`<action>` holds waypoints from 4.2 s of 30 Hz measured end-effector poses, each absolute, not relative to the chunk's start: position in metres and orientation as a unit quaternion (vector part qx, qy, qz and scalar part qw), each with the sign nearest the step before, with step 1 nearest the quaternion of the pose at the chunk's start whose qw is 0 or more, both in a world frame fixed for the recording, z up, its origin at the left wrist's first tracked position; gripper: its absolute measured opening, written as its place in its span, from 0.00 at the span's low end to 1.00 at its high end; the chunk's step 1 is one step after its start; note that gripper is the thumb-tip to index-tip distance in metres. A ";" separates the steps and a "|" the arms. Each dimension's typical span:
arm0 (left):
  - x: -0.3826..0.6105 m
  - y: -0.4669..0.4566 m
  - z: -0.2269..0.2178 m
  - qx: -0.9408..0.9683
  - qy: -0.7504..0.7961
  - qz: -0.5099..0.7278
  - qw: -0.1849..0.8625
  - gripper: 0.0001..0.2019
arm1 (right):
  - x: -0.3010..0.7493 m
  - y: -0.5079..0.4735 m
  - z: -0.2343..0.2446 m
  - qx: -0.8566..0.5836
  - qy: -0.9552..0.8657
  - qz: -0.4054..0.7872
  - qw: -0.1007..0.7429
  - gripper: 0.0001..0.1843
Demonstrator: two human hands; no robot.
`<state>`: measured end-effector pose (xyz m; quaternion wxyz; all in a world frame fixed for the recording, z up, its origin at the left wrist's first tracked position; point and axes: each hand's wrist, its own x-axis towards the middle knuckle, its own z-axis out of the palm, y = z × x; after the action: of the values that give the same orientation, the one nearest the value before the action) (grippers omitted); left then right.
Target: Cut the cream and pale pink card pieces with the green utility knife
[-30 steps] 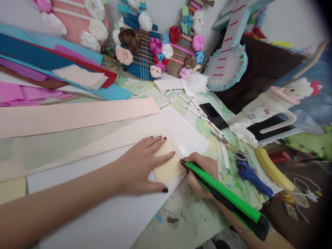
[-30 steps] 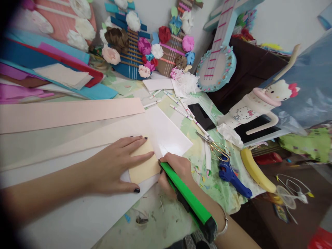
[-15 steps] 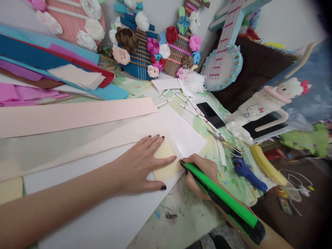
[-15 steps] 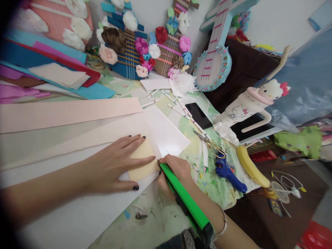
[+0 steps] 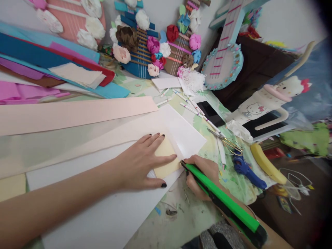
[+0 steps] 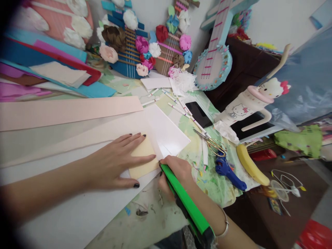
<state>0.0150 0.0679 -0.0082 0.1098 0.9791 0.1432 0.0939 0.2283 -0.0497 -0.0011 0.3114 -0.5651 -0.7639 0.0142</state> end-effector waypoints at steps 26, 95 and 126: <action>0.015 0.069 -0.009 0.977 0.145 0.093 0.125 0.35 | 0.229 -0.057 -0.005 -0.558 -0.758 -0.004 0.339 0.13; 0.009 0.065 -0.008 0.958 0.178 0.054 0.218 0.47 | 0.213 0.099 -0.012 -0.438 -0.524 0.577 0.448 0.10; 0.011 0.065 -0.006 0.953 0.183 0.024 0.240 0.48 | 0.220 0.102 -0.018 -0.429 -0.551 0.561 0.444 0.09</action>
<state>0.0110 0.0650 -0.0061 0.2399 0.9531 0.1827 0.0240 0.2195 0.1021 -0.0179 0.4443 -0.4291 -0.5514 0.5608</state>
